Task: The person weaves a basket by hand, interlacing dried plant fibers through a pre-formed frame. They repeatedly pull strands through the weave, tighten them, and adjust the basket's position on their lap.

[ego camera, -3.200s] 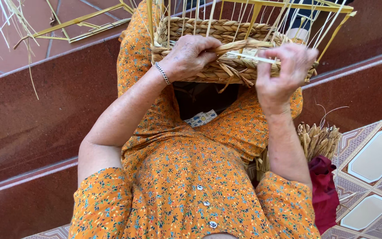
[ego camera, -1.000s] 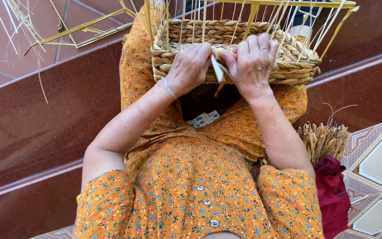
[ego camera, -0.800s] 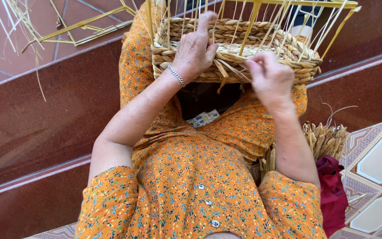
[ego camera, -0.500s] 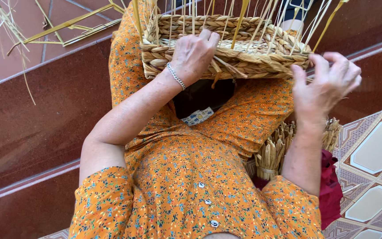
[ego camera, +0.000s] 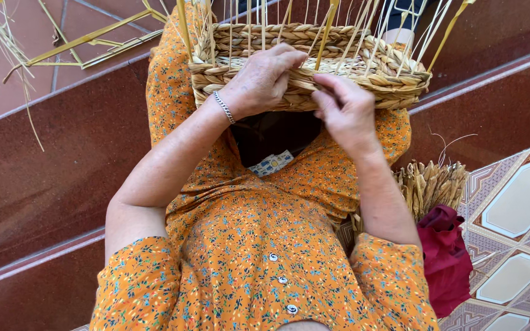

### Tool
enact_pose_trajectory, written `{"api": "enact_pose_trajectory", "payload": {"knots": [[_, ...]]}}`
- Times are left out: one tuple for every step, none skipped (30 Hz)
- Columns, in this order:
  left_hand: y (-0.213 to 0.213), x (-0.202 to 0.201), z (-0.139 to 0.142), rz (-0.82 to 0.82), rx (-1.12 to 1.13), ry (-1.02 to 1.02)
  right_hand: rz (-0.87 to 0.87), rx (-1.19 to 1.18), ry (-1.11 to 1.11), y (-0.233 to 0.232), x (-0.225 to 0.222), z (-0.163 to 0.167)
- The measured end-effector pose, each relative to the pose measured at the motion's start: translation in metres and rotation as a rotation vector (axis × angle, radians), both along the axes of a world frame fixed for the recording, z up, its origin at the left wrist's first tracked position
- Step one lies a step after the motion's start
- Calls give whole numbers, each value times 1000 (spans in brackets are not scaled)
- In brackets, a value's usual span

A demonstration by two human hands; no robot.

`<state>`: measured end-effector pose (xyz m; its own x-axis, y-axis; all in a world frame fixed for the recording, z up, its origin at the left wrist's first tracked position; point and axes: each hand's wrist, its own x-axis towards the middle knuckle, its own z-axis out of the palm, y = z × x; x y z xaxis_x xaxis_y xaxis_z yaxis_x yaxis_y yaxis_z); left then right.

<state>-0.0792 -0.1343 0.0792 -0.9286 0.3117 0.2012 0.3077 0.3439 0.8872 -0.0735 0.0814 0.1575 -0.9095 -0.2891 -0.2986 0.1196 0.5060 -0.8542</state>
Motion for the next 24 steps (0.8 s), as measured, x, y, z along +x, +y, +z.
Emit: {"api": "enact_pose_trajectory", "payload": {"knots": [[-2,-1,2,-40,25,-34,72,62,222,1,-5,4],[-3,-1,4,-77,49,-66,151,121,445,1,-11,7],[-4,-1,6,-76,33,-35,232,176,669,-1,-17,9],[-2,-1,9,-77,17,-4,310,264,814,-3,-21,9],[0,-1,12,-79,1,24,387,354,956,-6,-24,9],[3,0,15,-66,-64,-10,462,444,1095,-8,-27,9],[6,-1,18,-55,-129,-43,477,519,984,-10,-31,8],[10,-1,20,-44,-193,-75,493,591,872,-10,-35,8],[15,-1,21,-39,-239,-81,510,661,760,-9,-42,8],[21,0,21,-35,-283,-86,556,679,662,-5,-51,8],[26,1,20,-33,-326,-93,600,695,560,1,-61,10],[31,3,18,8,-315,-70,644,711,460,6,-71,9],[35,5,15,50,-303,-45,647,590,252,10,-85,7],[38,6,11,92,-292,-18,647,463,48,12,-101,4],[42,8,7,109,-331,10,643,331,-154,15,-111,0],[45,8,4,127,-369,39,578,298,-256,18,-117,-3],[47,8,1,144,-408,66,513,262,-358,20,-121,-7],[46,8,-2,170,-378,87,447,224,-461,22,-123,-11],[44,8,-3,191,-347,106,421,181,-424,23,-121,-15],[42,8,-3,210,-316,129,392,138,-384,24,-116,-18],[39,9,-3,218,-270,166,364,96,-342,25,-113,-20],[36,12,-1,228,-224,200,355,116,-210,26,-108,-23],[32,16,2,236,-178,233,344,135,-80,26,-96,-26],[29,20,5,207,-222,279,329,155,46,26,-86,-29]]}}
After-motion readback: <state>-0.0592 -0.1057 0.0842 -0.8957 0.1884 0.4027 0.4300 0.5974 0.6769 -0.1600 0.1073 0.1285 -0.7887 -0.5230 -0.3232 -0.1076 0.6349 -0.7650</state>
